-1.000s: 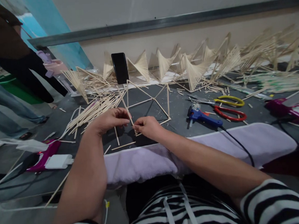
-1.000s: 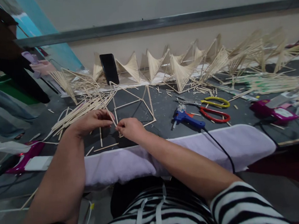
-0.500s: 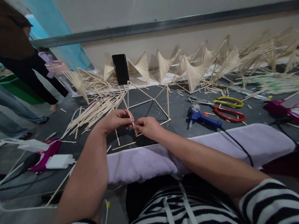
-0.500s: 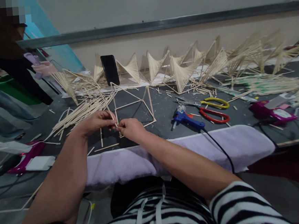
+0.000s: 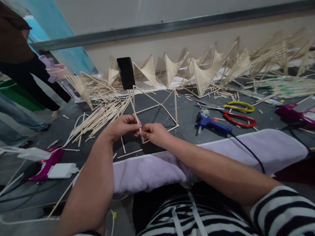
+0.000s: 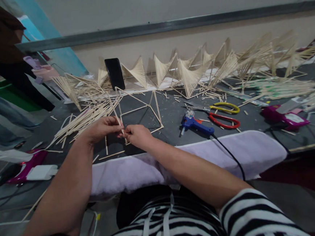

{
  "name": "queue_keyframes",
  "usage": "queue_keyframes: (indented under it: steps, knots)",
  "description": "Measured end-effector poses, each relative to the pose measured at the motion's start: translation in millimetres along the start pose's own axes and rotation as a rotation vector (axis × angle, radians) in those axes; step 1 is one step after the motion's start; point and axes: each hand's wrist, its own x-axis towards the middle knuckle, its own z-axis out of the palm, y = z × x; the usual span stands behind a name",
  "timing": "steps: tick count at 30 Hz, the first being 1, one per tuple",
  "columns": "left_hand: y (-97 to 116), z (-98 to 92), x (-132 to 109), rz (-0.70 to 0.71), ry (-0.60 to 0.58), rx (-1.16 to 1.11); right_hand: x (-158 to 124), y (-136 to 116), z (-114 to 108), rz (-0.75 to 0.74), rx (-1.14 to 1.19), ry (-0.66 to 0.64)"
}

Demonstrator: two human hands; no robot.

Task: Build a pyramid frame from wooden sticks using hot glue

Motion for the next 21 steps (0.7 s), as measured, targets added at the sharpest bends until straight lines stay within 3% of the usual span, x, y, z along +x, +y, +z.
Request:
queue_keyframes:
  steps: [21]
  knots:
    - [-3.5,-4.5,1.0,-0.059,-0.073,-0.037,-0.9,-3.8,0.8,0.051,-0.041,0.0]
